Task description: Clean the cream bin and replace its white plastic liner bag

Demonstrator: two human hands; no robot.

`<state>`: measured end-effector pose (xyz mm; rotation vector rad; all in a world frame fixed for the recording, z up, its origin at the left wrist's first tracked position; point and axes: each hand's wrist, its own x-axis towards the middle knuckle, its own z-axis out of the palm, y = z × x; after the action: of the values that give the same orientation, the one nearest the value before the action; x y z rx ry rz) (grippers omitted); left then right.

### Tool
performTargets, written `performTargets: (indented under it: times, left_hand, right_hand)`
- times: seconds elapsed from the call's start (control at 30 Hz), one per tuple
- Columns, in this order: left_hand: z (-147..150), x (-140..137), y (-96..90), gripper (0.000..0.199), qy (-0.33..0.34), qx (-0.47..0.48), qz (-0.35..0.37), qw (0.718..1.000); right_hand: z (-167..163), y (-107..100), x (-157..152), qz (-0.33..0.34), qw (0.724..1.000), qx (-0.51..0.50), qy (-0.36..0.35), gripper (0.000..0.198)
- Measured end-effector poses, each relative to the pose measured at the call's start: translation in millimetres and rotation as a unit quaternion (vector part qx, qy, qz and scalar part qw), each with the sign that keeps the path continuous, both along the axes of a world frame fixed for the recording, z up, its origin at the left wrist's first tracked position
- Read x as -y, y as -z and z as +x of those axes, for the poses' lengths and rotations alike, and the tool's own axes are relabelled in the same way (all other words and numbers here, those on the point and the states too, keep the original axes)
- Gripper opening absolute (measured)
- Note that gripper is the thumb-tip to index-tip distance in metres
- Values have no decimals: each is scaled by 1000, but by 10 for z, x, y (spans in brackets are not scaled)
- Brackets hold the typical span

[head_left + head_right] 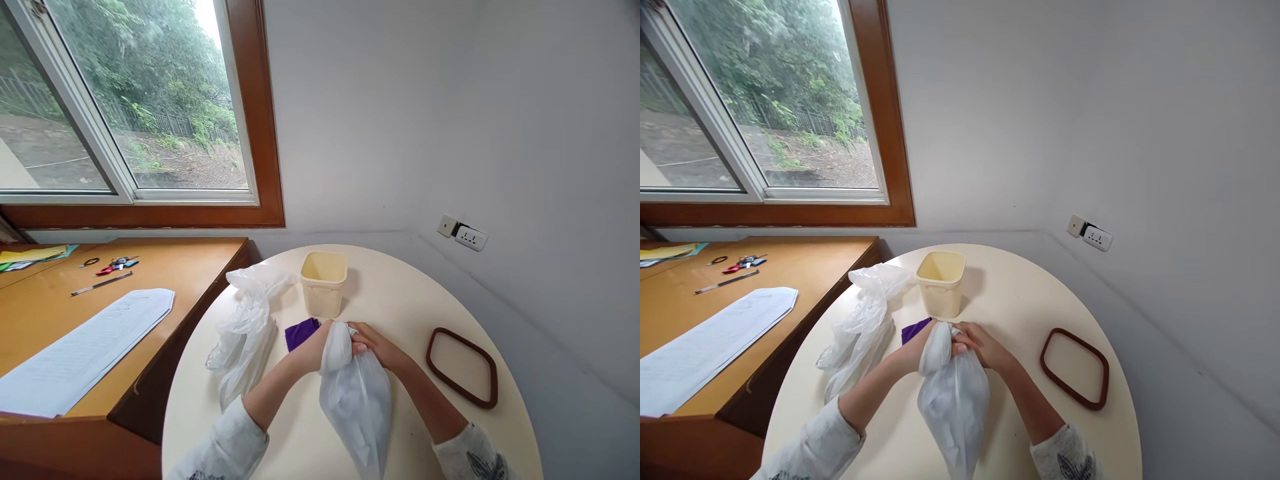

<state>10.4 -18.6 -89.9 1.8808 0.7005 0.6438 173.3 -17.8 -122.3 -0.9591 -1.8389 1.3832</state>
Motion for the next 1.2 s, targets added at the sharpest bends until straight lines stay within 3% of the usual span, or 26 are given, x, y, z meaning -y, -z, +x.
performTargets:
  times: [0.2,0.33,0.4,0.6,0.8,0.93,1.1,1.13,1.2]
  left_hand:
    - [125,43,214,38,-162,84,76,980]
    - [161,79,302,35,-214,104,62,969]
    - [179,78,342,35,-228,124,40,965]
    - [156,12,374,30,-189,108,9,976]
    - [124,-1,351,23,-178,77,14,981]
    - [164,-8,350,22,-212,64,26,975]
    - [173,-28,377,16,-264,57,39,962]
    - [170,-30,384,13,-267,59,41,961]
    - [167,-33,395,7,-264,66,45,961]
  right_hand:
    - [11,80,-33,171,973,65,138,14]
    - [32,72,-4,230,935,137,232,7]
    - [49,4,29,254,923,150,246,10]
    - [98,-277,132,228,949,87,200,20]
    - [111,-259,56,161,958,34,234,21]
    - [82,-244,40,252,920,65,294,26]
    - [2,-308,224,444,820,85,352,20]
    - [-28,-308,266,464,814,99,336,16]
    - [-101,-283,327,457,829,150,283,10]
